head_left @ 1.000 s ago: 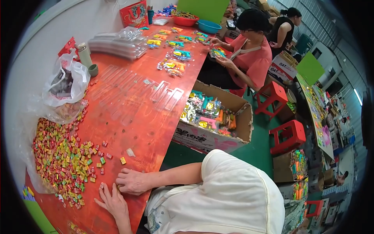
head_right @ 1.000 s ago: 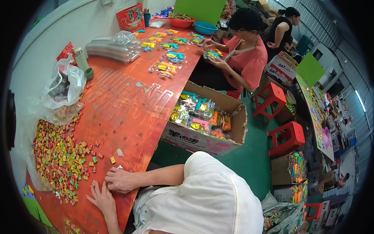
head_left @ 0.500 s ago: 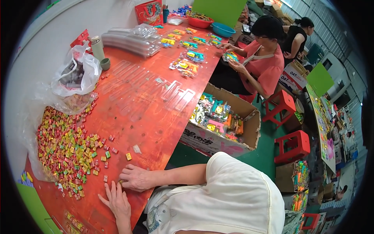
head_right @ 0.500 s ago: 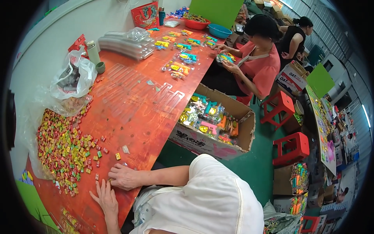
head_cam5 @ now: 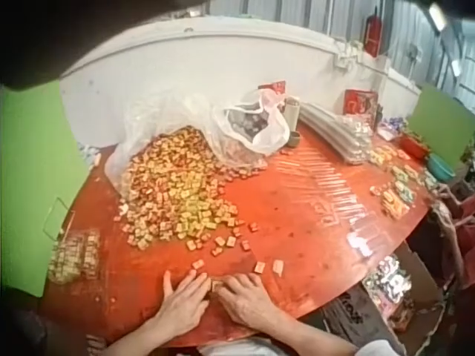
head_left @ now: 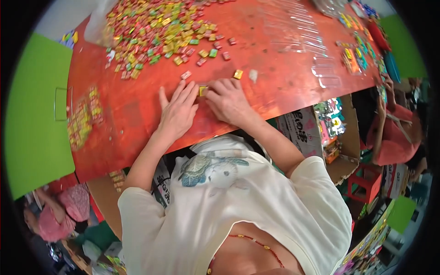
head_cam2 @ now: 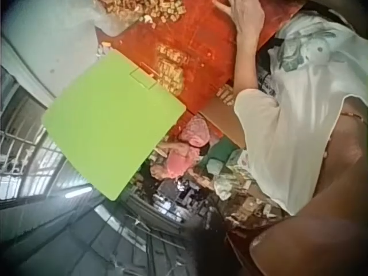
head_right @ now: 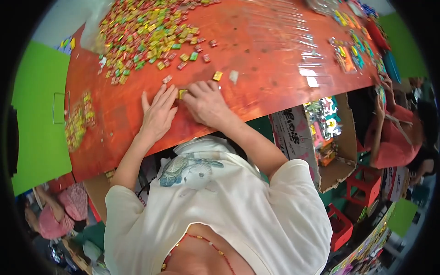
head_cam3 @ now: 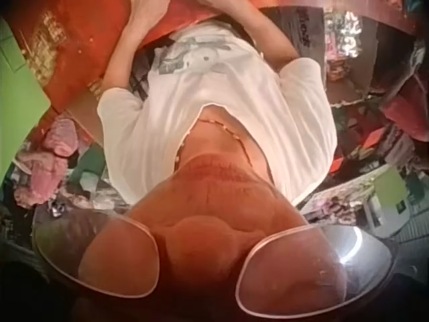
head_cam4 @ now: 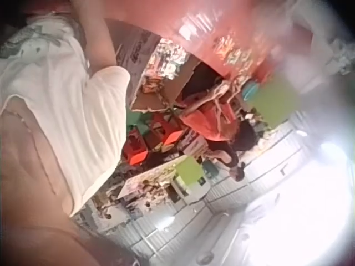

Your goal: Sorting and arranging small individually wrapped items into organized rows on a workbench.

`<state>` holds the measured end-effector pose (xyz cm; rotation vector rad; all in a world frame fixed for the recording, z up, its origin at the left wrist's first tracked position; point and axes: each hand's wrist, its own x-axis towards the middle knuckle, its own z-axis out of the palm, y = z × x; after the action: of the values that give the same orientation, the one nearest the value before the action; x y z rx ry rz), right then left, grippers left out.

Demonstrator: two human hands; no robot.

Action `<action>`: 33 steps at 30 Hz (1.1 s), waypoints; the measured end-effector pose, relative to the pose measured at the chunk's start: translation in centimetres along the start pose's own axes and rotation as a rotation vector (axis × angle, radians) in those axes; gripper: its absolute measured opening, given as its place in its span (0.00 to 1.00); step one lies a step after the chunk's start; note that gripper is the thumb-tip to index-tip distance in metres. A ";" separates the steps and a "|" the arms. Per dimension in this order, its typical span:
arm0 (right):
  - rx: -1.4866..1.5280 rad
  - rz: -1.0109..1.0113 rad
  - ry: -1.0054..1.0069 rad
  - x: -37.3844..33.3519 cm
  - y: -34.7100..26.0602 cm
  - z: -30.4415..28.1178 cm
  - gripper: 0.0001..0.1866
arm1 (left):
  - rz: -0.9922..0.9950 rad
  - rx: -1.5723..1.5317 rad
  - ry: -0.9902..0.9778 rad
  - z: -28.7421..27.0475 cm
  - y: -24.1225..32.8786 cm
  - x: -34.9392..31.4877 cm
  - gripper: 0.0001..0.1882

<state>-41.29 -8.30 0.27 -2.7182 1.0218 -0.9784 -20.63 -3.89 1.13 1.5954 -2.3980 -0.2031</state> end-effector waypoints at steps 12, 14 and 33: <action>0.016 0.415 0.071 -4.7 2.7 -5.3 0.16 | 0.200 -0.013 0.101 -0.7 1.1 2.4 0.28; 0.021 0.449 0.039 -5.5 2.4 -4.8 0.16 | 0.234 0.042 0.086 0.2 1.9 3.4 0.27; -0.124 0.223 -0.240 -1.4 3.1 -5.9 0.10 | 0.268 0.041 0.017 0.6 2.5 4.0 0.28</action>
<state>-47.28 -9.00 3.32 -2.6551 1.3371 -0.5564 -24.46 -6.65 1.74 1.2673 -2.5839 -0.0885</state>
